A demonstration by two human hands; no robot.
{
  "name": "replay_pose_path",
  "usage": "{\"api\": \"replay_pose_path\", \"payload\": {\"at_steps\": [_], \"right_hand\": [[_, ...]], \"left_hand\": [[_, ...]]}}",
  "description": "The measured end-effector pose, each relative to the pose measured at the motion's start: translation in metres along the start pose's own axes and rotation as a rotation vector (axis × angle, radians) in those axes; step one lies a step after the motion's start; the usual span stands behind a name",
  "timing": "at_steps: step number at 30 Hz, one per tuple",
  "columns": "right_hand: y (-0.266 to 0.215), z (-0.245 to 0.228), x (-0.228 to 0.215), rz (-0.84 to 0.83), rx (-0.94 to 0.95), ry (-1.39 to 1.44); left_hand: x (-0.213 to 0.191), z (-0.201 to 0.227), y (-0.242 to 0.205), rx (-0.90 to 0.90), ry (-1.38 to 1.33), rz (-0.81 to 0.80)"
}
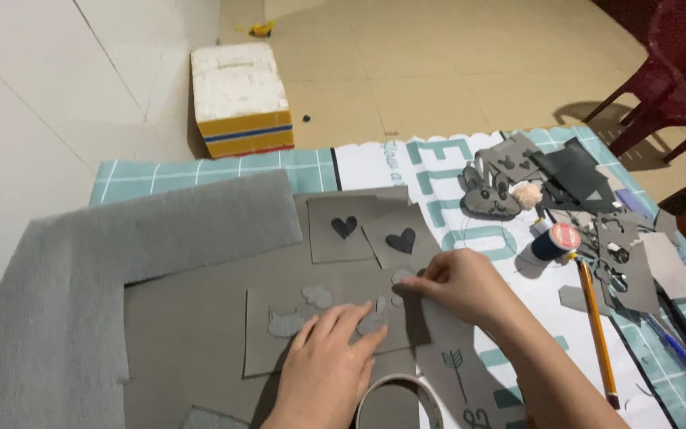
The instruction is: Cutting small pieces of double-sided tape and applying them to foam cutouts for a craft project.
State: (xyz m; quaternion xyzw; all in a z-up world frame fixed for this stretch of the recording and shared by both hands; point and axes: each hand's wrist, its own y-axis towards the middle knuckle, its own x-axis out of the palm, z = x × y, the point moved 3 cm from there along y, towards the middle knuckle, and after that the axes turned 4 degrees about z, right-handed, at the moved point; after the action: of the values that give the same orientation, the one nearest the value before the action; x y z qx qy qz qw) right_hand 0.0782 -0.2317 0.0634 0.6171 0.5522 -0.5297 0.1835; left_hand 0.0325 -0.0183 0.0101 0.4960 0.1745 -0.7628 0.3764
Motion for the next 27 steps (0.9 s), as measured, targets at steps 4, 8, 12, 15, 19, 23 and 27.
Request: {"api": "replay_pose_path", "payload": {"at_steps": [4, 8, 12, 15, 19, 23, 27], "right_hand": [[0.000, 0.005, -0.008, 0.139, -0.040, 0.159], [0.006, 0.005, 0.002, 0.054, -0.267, -0.002], [-0.002, -0.002, -0.001, 0.076, -0.276, -0.008], [0.003, 0.005, 0.003, 0.145, -0.350, 0.057], [-0.002, 0.005, 0.001, 0.156, -0.268, 0.079], [0.000, 0.016, 0.002, 0.298, -0.393, 0.190], [-0.017, 0.026, 0.005, 0.621, -0.481, 0.196]], "left_hand": [[0.014, -0.005, -0.003, 0.022, 0.046, 0.134], [0.013, -0.005, -0.002, 0.000, 0.018, 0.095], [0.016, -0.008, -0.001, -0.012, 0.027, 0.087], [0.014, -0.009, -0.001, -0.024, 0.014, 0.029], [0.009, -0.006, -0.001, -0.019, 0.009, 0.032], [0.003, -0.003, -0.001, -0.050, 0.009, -0.010], [0.007, -0.006, 0.000, -0.055, 0.011, -0.008]]}}
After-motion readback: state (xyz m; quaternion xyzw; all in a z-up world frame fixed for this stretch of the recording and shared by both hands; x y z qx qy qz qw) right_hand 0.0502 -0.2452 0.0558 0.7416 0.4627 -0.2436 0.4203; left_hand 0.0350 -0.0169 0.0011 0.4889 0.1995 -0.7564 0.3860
